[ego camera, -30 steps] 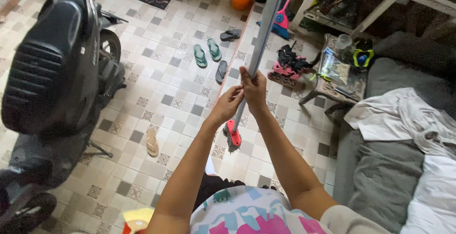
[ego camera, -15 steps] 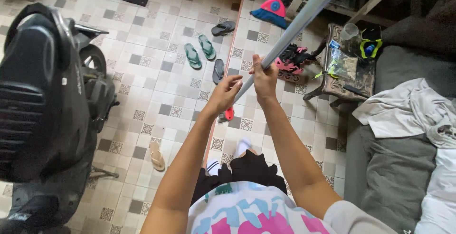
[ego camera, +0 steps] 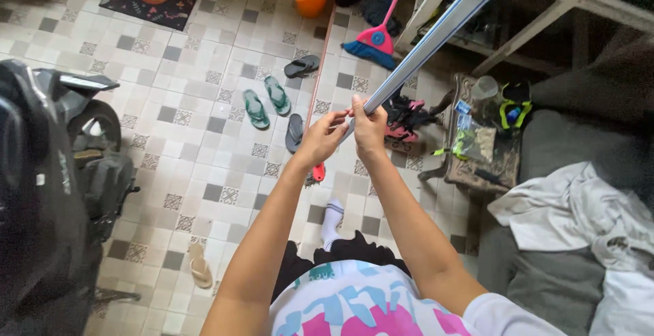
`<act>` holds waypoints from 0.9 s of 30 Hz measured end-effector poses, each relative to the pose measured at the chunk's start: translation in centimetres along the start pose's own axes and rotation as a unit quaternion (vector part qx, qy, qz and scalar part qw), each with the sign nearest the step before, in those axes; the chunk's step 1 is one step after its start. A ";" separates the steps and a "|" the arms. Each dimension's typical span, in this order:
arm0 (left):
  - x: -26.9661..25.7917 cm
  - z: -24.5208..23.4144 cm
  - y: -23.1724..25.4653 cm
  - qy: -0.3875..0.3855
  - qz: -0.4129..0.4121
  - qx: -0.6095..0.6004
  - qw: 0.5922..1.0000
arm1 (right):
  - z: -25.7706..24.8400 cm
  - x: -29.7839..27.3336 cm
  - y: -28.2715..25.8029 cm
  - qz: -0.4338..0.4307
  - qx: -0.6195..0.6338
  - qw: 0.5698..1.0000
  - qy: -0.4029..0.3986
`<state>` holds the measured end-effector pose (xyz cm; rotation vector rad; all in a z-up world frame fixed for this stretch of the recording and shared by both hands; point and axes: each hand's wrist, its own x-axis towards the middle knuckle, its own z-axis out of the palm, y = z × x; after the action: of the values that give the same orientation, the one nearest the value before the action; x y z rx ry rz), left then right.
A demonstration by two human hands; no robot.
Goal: Sweeping dust and debris into a dustpan with a broom.
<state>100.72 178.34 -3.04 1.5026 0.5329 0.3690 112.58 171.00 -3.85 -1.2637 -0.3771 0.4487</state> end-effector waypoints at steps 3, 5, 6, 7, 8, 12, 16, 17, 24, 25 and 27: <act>4.8 1.2 -1.1 0.003 0.039 -0.038 0.999 | -1.7 5.0 1.1 0.001 -0.021 1.000 -0.001; 7.2 1.8 -1.7 0.009 0.033 -0.016 0.999 | -1.5 7.3 0.0 0.026 -0.011 1.000 0.003; 8.3 2.1 -2.0 0.011 0.031 0.007 0.999 | -1.4 8.3 -0.6 0.047 0.000 0.999 0.009; 9.3 2.2 -1.9 0.011 0.030 0.006 0.999 | -1.9 9.6 -0.1 0.047 -0.001 0.999 0.009; 10.2 2.2 -1.8 0.003 0.010 -0.005 1.000 | -2.3 10.8 0.5 0.027 -0.010 1.000 0.004; 15.0 1.8 -1.2 -0.007 -0.028 -0.030 0.999 | -3.2 16.2 1.3 0.006 -0.030 1.000 0.000; 20.8 1.1 -1.4 -0.004 -0.019 -0.003 1.000 | -3.1 22.0 1.8 0.008 -0.048 0.999 0.018; 22.4 0.9 -1.6 -0.006 -0.002 0.007 1.000 | -3.2 23.6 2.3 0.004 -0.058 0.998 0.030; 35.5 -3.4 -1.9 -0.016 0.036 -0.044 0.998 | -0.5 35.6 2.0 0.016 -0.080 0.994 0.073; 37.7 -4.1 -2.4 -0.019 0.038 -0.045 0.998 | -0.3 37.6 2.4 0.014 -0.081 0.994 0.074; 41.7 -6.1 -3.4 -0.006 0.042 -0.062 0.997 | 0.6 41.4 3.4 -0.011 -0.098 0.993 0.070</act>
<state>131.77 205.98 -10.69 1.4097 0.4313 0.4495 147.30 193.78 -5.95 -1.4717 -0.3227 0.3072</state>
